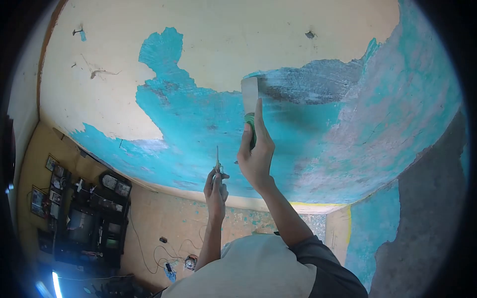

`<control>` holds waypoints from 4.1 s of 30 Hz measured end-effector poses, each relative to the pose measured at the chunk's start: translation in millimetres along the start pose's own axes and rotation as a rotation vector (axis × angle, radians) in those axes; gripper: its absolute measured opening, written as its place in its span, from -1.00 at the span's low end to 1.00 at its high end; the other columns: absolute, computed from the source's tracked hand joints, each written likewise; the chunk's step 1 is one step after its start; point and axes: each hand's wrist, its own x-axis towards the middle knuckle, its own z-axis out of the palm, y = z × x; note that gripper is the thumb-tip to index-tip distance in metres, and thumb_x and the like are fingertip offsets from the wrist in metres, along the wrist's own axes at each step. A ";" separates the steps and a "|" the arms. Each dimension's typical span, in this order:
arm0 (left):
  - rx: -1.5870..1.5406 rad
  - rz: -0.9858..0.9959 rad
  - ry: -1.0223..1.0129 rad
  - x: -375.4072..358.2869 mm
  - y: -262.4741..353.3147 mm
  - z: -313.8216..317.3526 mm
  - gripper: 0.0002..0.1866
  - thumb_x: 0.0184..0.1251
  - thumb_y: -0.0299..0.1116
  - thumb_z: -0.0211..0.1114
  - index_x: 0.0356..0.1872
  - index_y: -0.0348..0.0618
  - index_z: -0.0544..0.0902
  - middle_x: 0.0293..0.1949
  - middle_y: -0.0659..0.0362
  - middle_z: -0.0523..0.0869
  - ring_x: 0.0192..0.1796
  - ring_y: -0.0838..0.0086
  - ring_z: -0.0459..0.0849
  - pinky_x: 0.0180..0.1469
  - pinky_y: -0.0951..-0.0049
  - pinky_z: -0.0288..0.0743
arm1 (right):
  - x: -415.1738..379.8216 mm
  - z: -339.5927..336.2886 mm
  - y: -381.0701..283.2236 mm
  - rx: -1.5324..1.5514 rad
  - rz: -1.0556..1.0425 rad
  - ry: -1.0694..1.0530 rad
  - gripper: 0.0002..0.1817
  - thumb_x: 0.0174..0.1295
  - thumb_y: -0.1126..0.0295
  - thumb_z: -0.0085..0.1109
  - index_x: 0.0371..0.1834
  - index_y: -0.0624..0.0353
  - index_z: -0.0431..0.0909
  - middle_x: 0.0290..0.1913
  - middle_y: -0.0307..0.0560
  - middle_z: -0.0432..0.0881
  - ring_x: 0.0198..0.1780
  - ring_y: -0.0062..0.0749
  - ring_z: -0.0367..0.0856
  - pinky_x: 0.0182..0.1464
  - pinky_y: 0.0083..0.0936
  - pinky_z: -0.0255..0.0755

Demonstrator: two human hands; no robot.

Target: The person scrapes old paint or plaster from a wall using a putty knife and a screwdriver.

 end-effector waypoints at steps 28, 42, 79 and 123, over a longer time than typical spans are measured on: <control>-0.041 -0.033 -0.052 -12.1 -1.7 8.8 -0.67 0.73 -0.27 0.09 0.31 -0.20 0.54 -0.15 0.24 0.73 -0.64 0.87 0.14 -0.66 0.68 -0.05 | -11.9 -16.9 17.6 -0.111 -0.004 -0.015 -0.36 0.54 0.58 -0.03 0.69 0.23 0.17 -0.54 -0.18 0.40 -0.56 -0.64 0.32 -0.49 -0.58 0.22; -0.032 -0.042 -0.063 -17.4 -7.2 -4.0 -0.66 0.74 -0.29 0.08 0.34 -0.20 0.54 -0.18 0.27 0.71 -0.63 0.88 0.14 -0.67 0.69 -0.06 | -16.2 -7.5 22.6 -0.150 -0.039 0.035 -0.36 0.50 0.61 0.03 0.65 0.27 0.23 -0.48 -0.14 0.46 -0.53 -0.58 0.35 -0.45 -0.58 0.27; -0.020 -0.124 -0.114 -2.8 -14.4 -13.1 -0.65 0.72 -0.26 0.10 0.30 -0.26 0.52 -0.18 0.25 0.74 -0.65 0.89 0.13 -0.67 0.67 -0.08 | -5.2 -11.9 1.0 -0.143 0.027 -0.040 -0.40 0.56 0.54 0.02 0.65 0.26 0.24 -0.46 -0.13 0.58 -0.54 -0.66 0.37 -0.48 -0.61 0.25; 0.001 -0.088 -0.053 16.7 -3.9 -26.4 -0.64 0.72 -0.25 0.10 0.33 -0.22 0.55 -0.18 0.23 0.73 -0.59 0.83 0.19 -0.62 0.67 0.04 | -22.6 6.3 27.6 -0.008 -0.043 0.097 -0.40 0.59 0.48 0.01 0.67 0.20 0.22 -0.51 -0.28 0.46 -0.49 -0.72 0.33 -0.44 -0.65 0.25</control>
